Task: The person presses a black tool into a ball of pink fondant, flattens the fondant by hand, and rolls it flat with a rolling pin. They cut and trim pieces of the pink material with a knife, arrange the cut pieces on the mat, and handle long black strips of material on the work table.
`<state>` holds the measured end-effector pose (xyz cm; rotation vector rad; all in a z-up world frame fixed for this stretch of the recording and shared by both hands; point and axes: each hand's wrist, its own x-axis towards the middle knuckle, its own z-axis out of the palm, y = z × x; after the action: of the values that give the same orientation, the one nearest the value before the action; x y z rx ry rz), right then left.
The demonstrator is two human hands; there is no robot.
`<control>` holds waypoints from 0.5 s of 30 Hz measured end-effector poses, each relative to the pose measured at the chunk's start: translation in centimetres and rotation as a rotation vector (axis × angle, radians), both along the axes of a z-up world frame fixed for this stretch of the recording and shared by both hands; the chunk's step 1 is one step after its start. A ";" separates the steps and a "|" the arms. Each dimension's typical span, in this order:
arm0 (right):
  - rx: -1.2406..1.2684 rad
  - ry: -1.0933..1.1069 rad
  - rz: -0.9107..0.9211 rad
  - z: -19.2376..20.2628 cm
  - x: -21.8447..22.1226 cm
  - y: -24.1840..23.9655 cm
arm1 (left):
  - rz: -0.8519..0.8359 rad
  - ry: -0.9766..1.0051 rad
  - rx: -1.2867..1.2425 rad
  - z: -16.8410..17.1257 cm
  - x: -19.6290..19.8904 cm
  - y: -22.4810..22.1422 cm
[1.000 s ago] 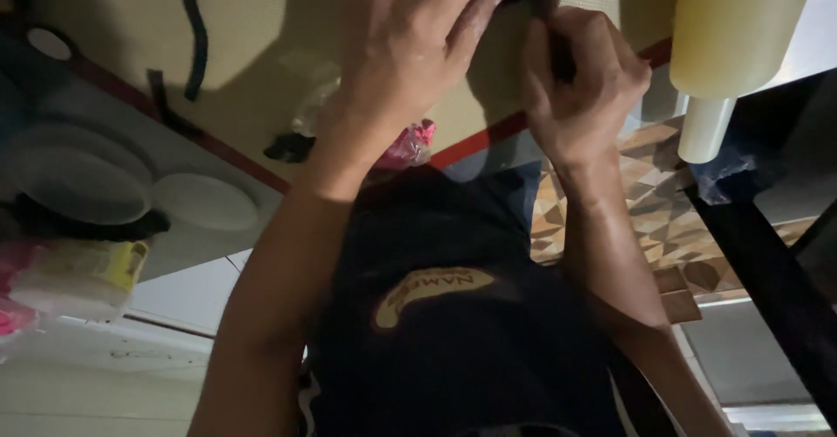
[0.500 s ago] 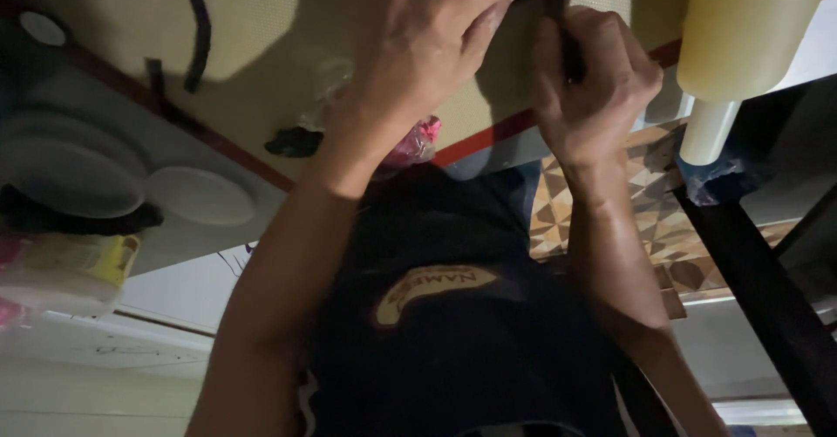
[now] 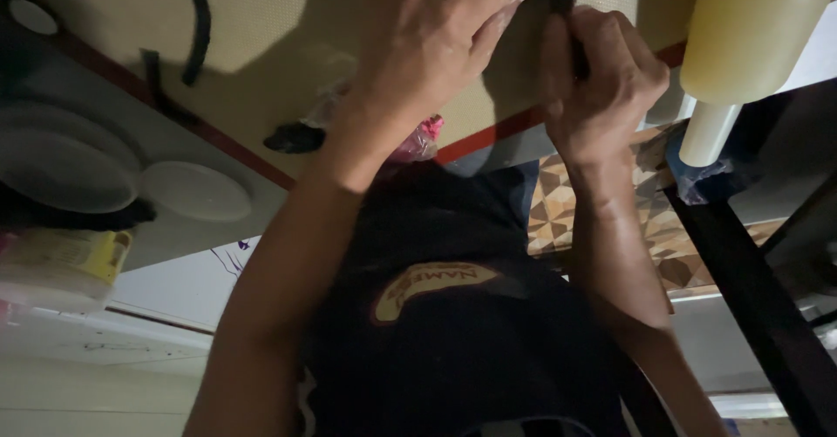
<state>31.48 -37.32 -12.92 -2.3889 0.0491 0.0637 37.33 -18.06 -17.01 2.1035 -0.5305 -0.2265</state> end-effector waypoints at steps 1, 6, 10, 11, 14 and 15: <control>0.007 0.003 0.004 -0.1 0.1 0.0 | 0.007 0.029 -0.033 -0.1 -0.1 0.0; 0.033 -0.006 0.028 -0.1 0.1 0.0 | -0.015 0.089 -0.029 -2.1 -1.2 -0.4; 0.016 -0.002 0.023 0.7 0.9 0.4 | 0.021 -0.039 -0.080 -3.3 -1.2 -0.9; 0.057 0.009 -0.006 0.9 0.9 0.5 | 0.015 -0.112 -0.039 -3.6 -1.3 -1.0; 0.011 0.044 0.044 1.0 0.5 0.2 | 0.036 -0.018 -0.151 -3.9 -1.3 -1.0; 0.009 0.031 0.047 0.7 0.5 0.1 | 0.039 -0.031 -0.152 -2.1 -0.2 -0.8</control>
<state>32.01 -37.25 -12.20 -2.3803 0.0068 0.1230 37.12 -18.84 -19.10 1.9703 -0.5093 -0.1272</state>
